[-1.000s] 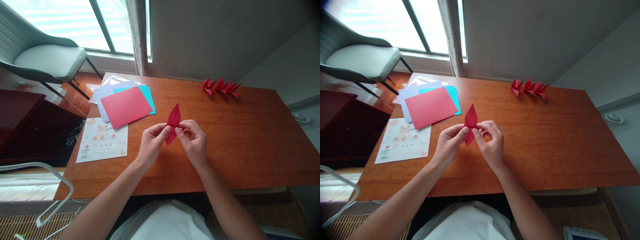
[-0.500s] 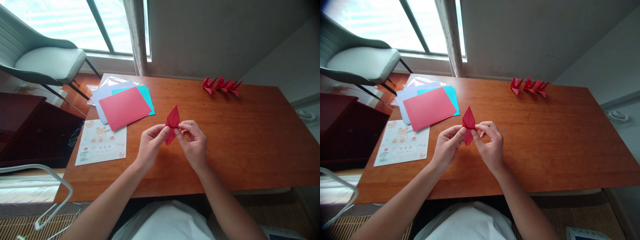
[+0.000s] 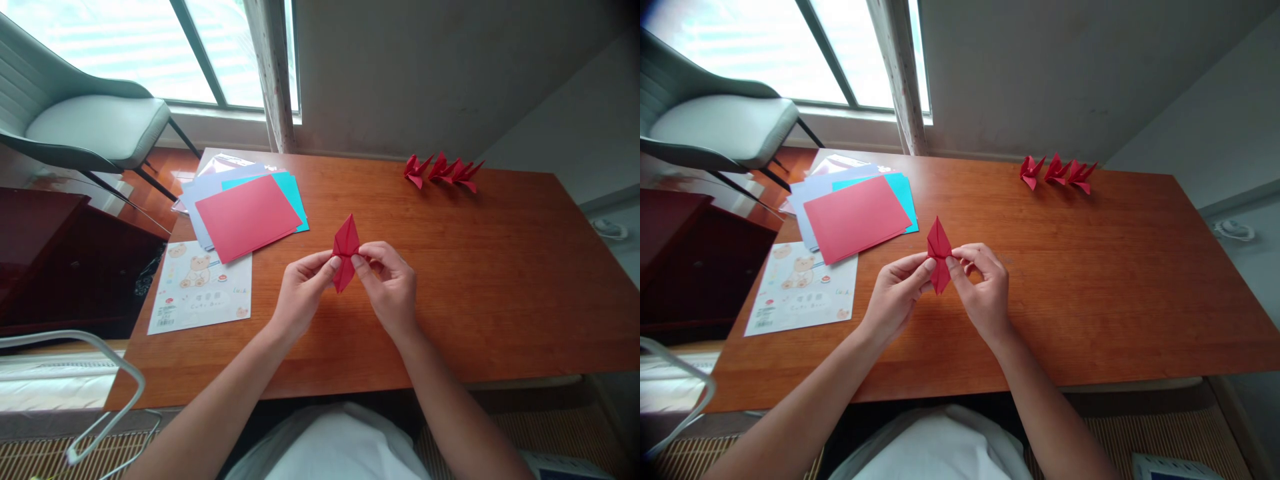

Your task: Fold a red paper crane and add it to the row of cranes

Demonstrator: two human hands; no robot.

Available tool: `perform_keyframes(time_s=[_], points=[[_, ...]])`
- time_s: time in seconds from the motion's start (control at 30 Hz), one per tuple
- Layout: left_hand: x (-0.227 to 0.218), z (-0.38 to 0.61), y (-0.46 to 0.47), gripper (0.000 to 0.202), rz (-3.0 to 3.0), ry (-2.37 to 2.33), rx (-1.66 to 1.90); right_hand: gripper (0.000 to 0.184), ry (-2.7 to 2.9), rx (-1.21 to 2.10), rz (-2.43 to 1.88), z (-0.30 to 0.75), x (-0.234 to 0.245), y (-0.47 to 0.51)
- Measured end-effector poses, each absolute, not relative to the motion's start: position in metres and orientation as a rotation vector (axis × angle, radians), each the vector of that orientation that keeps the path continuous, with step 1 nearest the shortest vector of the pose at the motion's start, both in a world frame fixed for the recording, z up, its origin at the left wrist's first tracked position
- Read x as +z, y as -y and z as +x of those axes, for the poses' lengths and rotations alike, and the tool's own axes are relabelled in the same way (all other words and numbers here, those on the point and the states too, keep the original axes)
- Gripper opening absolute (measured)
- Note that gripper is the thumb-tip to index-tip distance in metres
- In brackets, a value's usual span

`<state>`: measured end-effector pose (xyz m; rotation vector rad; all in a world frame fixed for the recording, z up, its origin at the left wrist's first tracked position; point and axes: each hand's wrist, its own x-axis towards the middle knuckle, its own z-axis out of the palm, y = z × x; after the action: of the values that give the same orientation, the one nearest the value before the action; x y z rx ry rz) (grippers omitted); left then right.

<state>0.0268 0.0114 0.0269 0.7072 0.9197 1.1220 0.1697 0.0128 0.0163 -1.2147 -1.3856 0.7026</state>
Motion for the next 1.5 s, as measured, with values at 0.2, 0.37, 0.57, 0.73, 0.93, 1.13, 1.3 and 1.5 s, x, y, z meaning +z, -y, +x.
perform_keyframes(time_s=[0.2, 0.37, 0.57, 0.73, 0.93, 1.13, 1.3, 1.5], points=[[0.027, 0.027, -0.011, 0.029, 0.703, -0.917, 1.135, 0.012, 1.437, 0.72, -1.258, 0.171, 0.016, -0.012], [0.026, 0.027, -0.011, 0.029, 0.734, -0.892, 1.106, 0.012, 1.36, 0.823, -1.248, 0.173, 0.013, -0.012], [0.025, 0.027, -0.01, 0.028, 0.747, -0.893, 1.091, 0.013, 1.303, 0.904, -1.221, 0.174, 0.012, -0.014], [0.026, 0.026, -0.01, 0.029, 0.886, -0.973, 1.097, 0.011, 1.331, 0.913, -1.208, 0.174, 0.011, -0.015], [0.02, 0.024, -0.012, 0.03, 0.954, -1.049, 1.106, 0.013, 1.298, 0.991, -1.239, 0.173, 0.013, -0.014], [0.016, 0.023, -0.013, 0.029, 1.008, -1.069, 1.113, 0.013, 1.155, 1.124, -1.197, 0.171, 0.012, -0.016], [0.017, 0.023, -0.013, 0.029, 1.051, -1.081, 1.121, 0.01, 1.082, 1.179, -1.144, 0.171, 0.01, -0.017], [0.015, 0.023, -0.014, 0.029, 0.989, -1.07, 1.135, 0.011, 1.053, 1.244, -1.109, 0.17, 0.008, -0.02]])
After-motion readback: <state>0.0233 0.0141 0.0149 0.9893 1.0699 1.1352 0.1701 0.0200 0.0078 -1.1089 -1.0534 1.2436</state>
